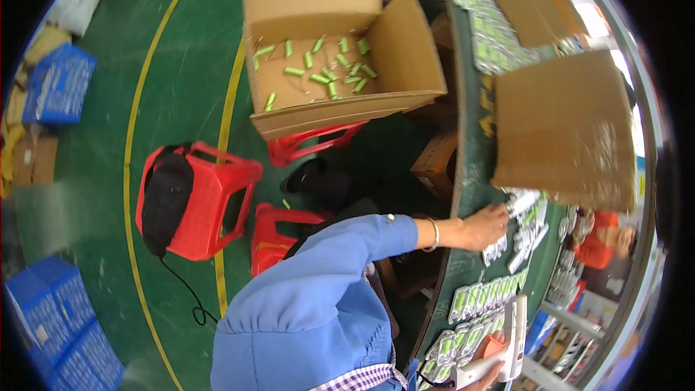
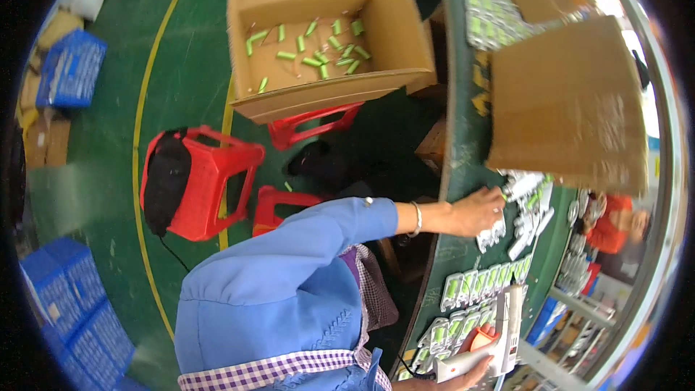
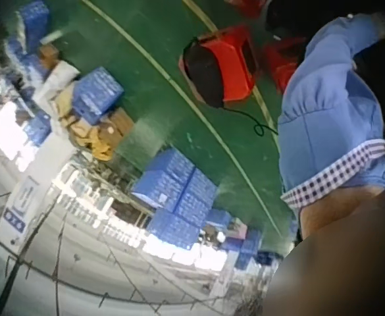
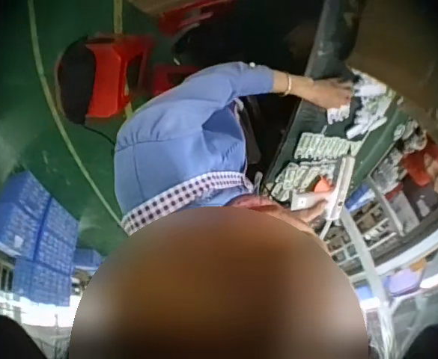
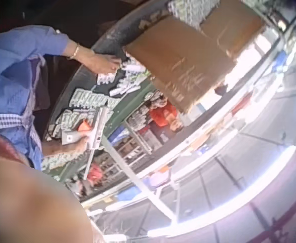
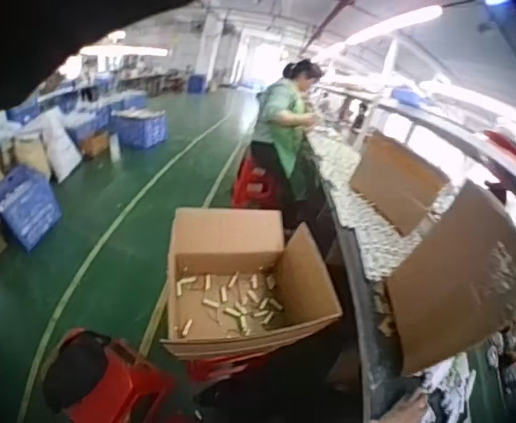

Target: Assembling electronic components into plastic housings and using a hot glue gun.

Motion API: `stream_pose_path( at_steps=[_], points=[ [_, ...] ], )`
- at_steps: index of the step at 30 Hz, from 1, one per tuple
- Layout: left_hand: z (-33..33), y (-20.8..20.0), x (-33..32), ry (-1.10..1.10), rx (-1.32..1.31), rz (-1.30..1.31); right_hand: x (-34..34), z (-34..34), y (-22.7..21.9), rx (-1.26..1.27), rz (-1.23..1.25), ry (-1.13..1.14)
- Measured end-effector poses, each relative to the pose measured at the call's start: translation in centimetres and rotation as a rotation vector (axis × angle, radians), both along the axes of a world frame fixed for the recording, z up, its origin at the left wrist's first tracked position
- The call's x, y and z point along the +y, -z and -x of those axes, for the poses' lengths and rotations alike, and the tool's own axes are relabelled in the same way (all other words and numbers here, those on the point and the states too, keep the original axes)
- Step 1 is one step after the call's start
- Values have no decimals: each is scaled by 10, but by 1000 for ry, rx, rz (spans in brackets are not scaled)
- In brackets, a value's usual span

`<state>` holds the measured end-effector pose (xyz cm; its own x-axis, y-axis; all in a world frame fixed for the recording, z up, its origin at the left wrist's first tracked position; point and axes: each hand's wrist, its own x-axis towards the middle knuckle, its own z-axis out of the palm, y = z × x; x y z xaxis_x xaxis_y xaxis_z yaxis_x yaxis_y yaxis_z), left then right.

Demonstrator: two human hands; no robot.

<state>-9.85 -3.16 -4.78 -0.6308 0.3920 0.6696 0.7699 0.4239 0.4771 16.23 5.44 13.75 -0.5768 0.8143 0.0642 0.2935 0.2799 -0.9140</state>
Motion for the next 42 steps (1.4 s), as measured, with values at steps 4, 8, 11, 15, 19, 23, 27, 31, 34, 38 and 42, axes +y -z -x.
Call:
stream_pose_path(
  at_steps=[4, 8, 11, 15, 19, 23, 27, 31, 34, 38, 42],
  points=[
    [-3, 0, 16, 175, -177, -53, -37, 53, -5, -5, -29, -132],
    [-4, -10, 14, 315, -411, -167, -62, 107, 8, 56, -13, -202],
    [-8, -8, 27, 298, -395, -186, -76, 144, 21, 98, 15, -240],
    [-9, -22, 18, 281, -478, -217, -83, 194, 35, 146, 41, -276],
    [-13, -28, 21, 267, -518, -244, -81, 222, 34, 150, 67, -299],
    [-16, -29, 12, 263, -534, -291, -66, 234, 29, 193, 120, -301],
    [-17, -25, 7, 330, -518, -252, -45, 205, 20, 283, 184, -252],
    [-16, -17, 1, 392, -601, -318, -26, 134, 15, 400, 272, -153],
    [-20, -1, 4, 235, -528, -384, -14, 75, 24, 488, 377, -83],
    [-5, -11, -8, 313, -390, -239, -24, 13, 22, 661, 373, 125],
    [6, 2, 1, 271, -282, -173, 20, -31, 61, 845, 786, -584]
  ],
)
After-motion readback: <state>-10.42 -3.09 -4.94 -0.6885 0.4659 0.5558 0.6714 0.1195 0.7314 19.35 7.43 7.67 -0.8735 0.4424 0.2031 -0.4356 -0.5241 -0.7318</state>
